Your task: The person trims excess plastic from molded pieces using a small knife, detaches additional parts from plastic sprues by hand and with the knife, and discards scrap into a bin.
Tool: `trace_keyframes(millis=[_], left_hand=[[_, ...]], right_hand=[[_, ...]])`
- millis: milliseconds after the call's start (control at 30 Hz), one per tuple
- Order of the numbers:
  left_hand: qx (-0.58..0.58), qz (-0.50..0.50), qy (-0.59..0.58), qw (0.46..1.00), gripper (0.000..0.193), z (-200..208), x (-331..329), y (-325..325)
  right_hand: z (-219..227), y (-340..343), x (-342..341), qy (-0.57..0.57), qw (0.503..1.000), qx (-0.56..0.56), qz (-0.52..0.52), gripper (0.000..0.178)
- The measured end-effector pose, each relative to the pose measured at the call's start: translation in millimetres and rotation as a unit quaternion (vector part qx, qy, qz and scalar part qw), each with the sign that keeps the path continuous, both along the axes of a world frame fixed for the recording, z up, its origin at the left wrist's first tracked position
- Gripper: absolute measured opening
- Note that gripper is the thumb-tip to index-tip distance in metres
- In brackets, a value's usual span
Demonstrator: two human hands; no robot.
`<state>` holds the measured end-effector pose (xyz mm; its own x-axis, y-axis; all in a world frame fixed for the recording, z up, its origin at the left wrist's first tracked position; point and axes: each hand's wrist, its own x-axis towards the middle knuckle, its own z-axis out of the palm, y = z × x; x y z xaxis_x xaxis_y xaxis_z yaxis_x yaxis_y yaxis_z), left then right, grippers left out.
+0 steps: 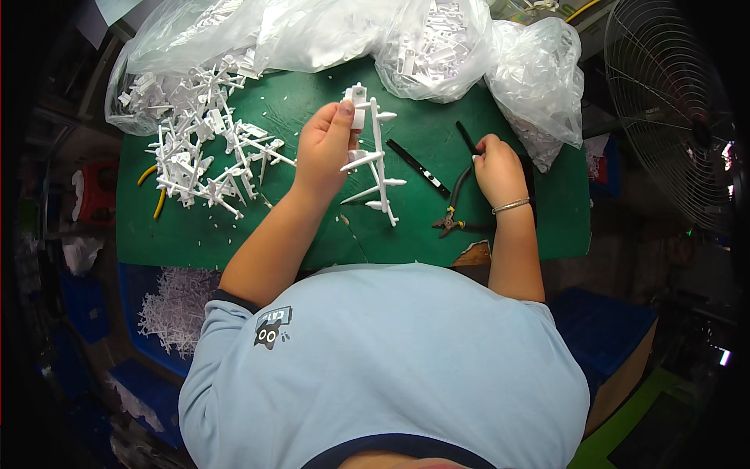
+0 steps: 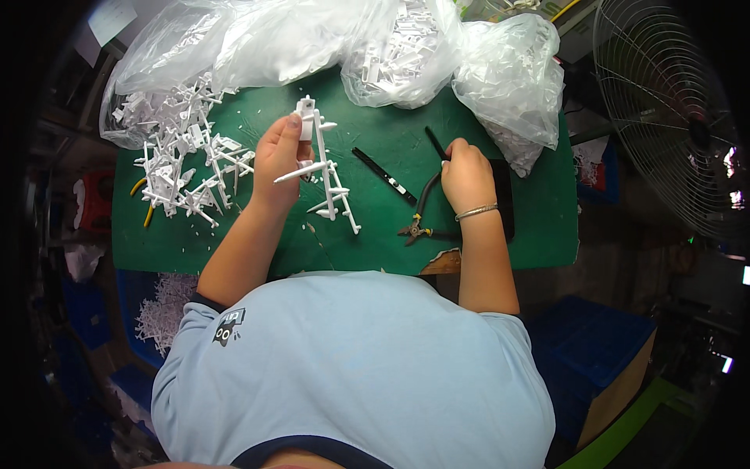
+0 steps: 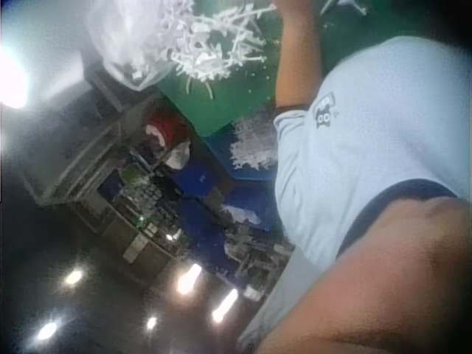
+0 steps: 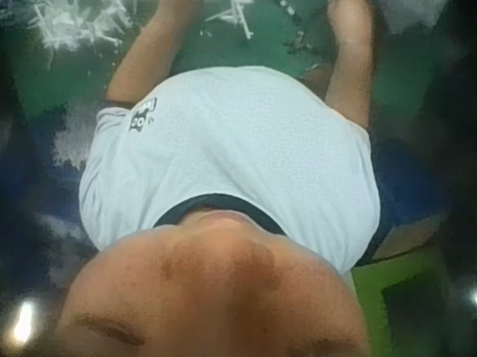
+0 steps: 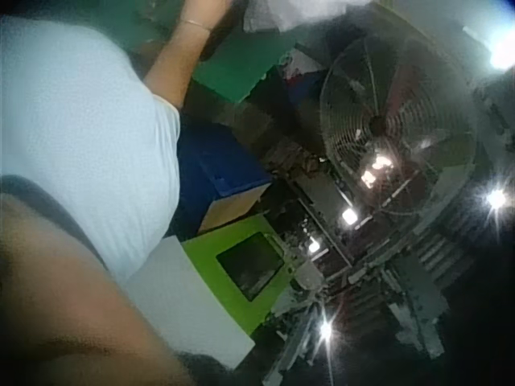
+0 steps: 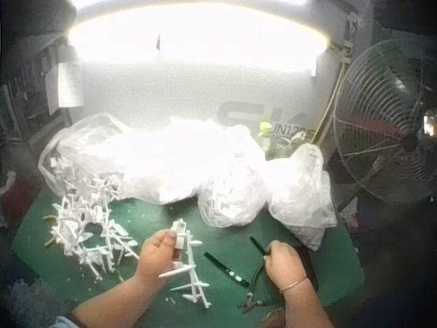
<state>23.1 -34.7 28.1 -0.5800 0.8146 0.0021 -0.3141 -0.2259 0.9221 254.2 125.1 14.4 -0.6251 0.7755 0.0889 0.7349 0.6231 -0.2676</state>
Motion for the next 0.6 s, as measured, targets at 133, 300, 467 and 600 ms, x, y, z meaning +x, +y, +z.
trace_keyframes(millis=[133, 300, 467, 600], left_hand=[[-0.010, -0.013, -0.033, 0.999, 0.035, -13, -5, -3], [-0.008, 0.017, -0.044, 0.999, 0.034, -14, -13, -5], [0.002, 0.033, -0.030, 0.999, 0.035, -16, -16, -4], [0.007, 0.039, -0.034, 0.999, 0.038, -14, -16, -3]], right_hand=[[1, -1, -4, -0.002, 0.999, 0.039, 0.001, 0.018], [33, -12, -16, 0.211, 0.937, -0.278, -0.028, 0.015], [22, -26, -27, 0.364, 0.747, -0.551, 0.080, 0.038], [22, -40, -35, 0.376, 0.740, -0.547, 0.108, 0.042]])
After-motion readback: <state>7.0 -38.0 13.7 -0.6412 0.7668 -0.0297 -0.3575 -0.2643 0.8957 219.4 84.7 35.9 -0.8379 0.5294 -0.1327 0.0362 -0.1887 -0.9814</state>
